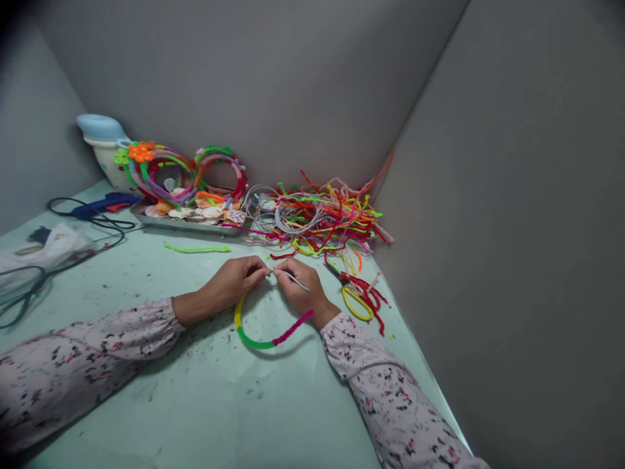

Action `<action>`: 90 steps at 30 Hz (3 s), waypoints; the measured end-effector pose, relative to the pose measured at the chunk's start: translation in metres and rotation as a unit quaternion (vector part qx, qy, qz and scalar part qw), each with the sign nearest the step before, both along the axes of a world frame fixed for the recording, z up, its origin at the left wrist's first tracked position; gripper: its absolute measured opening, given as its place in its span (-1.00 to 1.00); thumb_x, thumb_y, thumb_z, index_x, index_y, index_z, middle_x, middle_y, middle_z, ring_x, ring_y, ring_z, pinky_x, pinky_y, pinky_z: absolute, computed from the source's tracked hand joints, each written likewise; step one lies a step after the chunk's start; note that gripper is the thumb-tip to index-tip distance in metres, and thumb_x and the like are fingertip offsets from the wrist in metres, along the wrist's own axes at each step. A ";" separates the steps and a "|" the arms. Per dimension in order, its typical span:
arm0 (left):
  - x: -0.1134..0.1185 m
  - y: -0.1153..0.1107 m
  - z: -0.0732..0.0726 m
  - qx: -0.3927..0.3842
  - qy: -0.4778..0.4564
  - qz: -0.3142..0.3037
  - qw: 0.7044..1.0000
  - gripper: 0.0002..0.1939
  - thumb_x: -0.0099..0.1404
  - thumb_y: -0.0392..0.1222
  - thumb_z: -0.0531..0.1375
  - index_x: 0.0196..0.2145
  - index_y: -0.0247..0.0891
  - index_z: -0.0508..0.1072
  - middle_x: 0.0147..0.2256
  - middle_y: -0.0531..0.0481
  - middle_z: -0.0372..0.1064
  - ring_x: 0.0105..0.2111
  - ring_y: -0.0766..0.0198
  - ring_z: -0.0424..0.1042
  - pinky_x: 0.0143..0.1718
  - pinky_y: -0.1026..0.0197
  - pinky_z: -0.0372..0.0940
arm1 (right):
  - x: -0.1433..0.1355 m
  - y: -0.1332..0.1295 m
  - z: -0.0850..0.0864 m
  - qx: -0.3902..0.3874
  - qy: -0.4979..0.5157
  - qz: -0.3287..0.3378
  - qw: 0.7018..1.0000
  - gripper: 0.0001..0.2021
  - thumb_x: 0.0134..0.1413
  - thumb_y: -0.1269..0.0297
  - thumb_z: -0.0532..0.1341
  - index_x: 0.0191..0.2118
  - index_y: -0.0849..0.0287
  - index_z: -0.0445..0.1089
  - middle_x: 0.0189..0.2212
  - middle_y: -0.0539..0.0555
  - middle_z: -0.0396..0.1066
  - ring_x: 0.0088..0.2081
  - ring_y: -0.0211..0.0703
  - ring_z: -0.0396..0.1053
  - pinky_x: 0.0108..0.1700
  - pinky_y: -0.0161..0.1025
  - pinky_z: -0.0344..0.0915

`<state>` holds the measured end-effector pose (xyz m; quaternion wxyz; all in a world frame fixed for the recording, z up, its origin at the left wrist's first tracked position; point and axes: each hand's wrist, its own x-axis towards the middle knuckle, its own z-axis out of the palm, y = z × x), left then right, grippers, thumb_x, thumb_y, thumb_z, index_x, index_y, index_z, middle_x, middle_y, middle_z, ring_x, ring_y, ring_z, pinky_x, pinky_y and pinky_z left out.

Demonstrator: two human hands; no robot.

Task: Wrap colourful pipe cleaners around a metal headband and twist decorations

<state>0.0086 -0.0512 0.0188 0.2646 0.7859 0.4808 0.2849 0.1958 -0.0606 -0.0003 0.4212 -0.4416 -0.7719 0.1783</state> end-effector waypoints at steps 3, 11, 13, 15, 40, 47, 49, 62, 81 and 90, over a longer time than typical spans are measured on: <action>0.000 0.000 0.001 -0.004 0.000 -0.005 1.000 -0.75 0.30 -0.07 0.09 -0.36 -0.27 0.47 -0.50 0.03 0.43 -0.49 0.29 0.33 -0.45 0.28 0.10 | 0.000 0.000 0.000 0.000 -0.001 -0.002 1.000 -0.87 0.16 0.31 0.17 -0.34 0.17 0.45 -0.43 0.01 0.46 -0.38 -0.21 0.38 -0.30 -0.31 0.23; -0.001 -0.002 0.002 0.065 0.095 -0.015 0.993 -0.78 0.32 -0.13 0.08 -0.32 -0.28 0.46 -0.39 -0.03 0.47 -0.43 0.25 0.37 -0.40 0.26 0.13 | -0.001 -0.001 0.002 -0.001 -0.015 0.003 1.000 -0.88 0.14 0.31 0.17 -0.36 0.17 0.44 -0.44 0.00 0.45 -0.40 -0.22 0.37 -0.31 -0.31 0.22; 0.000 -0.002 0.001 0.092 0.133 -0.008 0.987 -0.80 0.31 -0.14 0.09 -0.31 -0.27 0.46 -0.37 -0.04 0.47 -0.42 0.24 0.38 -0.40 0.25 0.13 | -0.002 -0.001 0.002 -0.005 -0.019 0.006 1.000 -0.87 0.13 0.31 0.17 -0.38 0.17 0.44 -0.46 0.00 0.44 -0.41 -0.22 0.36 -0.33 -0.31 0.21; 0.001 -0.003 -0.002 0.115 0.165 0.007 0.980 -0.81 0.31 -0.14 0.09 -0.31 -0.26 0.45 -0.36 -0.05 0.47 -0.41 0.22 0.39 -0.41 0.24 0.12 | -0.002 -0.001 0.003 -0.009 -0.021 0.006 1.000 -0.87 0.13 0.31 0.17 -0.38 0.17 0.43 -0.47 -0.01 0.44 -0.42 -0.23 0.35 -0.34 -0.32 0.21; 0.002 -0.009 0.002 0.155 0.189 0.044 0.969 -0.89 0.22 -0.25 0.08 -0.31 -0.26 0.39 -0.34 -0.06 0.42 -0.38 0.21 0.39 -0.40 0.23 0.11 | -0.005 -0.003 0.005 0.001 -0.014 0.016 1.000 -0.87 0.16 0.29 0.15 -0.36 0.15 0.42 -0.44 0.01 0.44 -0.39 -0.21 0.36 -0.30 -0.30 0.24; 0.000 -0.002 0.000 -0.015 -0.052 -0.014 0.998 -0.86 0.22 -0.15 0.14 -0.29 -0.24 0.39 -0.47 0.04 0.41 -0.49 0.30 0.37 -0.43 0.27 0.20 | -0.002 -0.003 0.003 0.020 -0.007 0.002 1.000 -0.87 0.17 0.30 0.16 -0.34 0.17 0.44 -0.42 0.02 0.45 -0.37 -0.21 0.37 -0.28 -0.30 0.24; 0.001 0.000 -0.001 -0.117 -0.143 -0.024 0.982 -0.82 0.18 -0.16 0.16 -0.24 -0.24 0.36 -0.53 0.08 0.39 -0.54 0.31 0.37 -0.49 0.28 0.22 | -0.002 -0.003 0.003 0.018 -0.006 0.001 1.000 -0.87 0.17 0.30 0.16 -0.34 0.17 0.44 -0.42 0.02 0.45 -0.38 -0.21 0.37 -0.29 -0.30 0.23; 0.002 0.006 -0.001 -0.383 -0.394 -0.009 0.835 -0.93 0.18 -0.32 0.17 -0.36 -0.38 0.43 -0.43 -0.14 0.47 -0.52 0.36 0.45 -0.58 0.40 0.28 | -0.001 -0.005 0.003 0.020 -0.004 0.000 1.000 -0.88 0.16 0.31 0.16 -0.34 0.15 0.43 -0.43 0.01 0.45 -0.39 -0.21 0.37 -0.30 -0.30 0.25; 0.005 0.004 0.002 -0.336 -0.391 0.035 0.856 -0.81 0.13 -0.36 0.22 -0.25 -0.32 0.37 -0.52 0.00 0.42 -0.55 0.40 0.41 -0.58 0.42 0.20 | -0.003 -0.005 0.004 -0.006 0.022 -0.007 1.000 -0.88 0.15 0.31 0.16 -0.35 0.15 0.43 -0.41 0.00 0.46 -0.39 -0.22 0.36 -0.29 -0.30 0.24; 0.003 -0.002 0.004 -0.113 -0.263 -0.012 0.958 -0.76 0.21 -0.20 0.19 -0.15 -0.28 0.39 -0.46 0.06 0.45 -0.43 0.33 0.44 -0.39 0.32 0.28 | -0.004 -0.003 0.006 -0.056 0.081 -0.006 0.995 -0.84 0.16 0.24 0.17 -0.40 0.16 0.39 -0.49 -0.04 0.38 -0.44 -0.25 0.30 -0.35 -0.32 0.22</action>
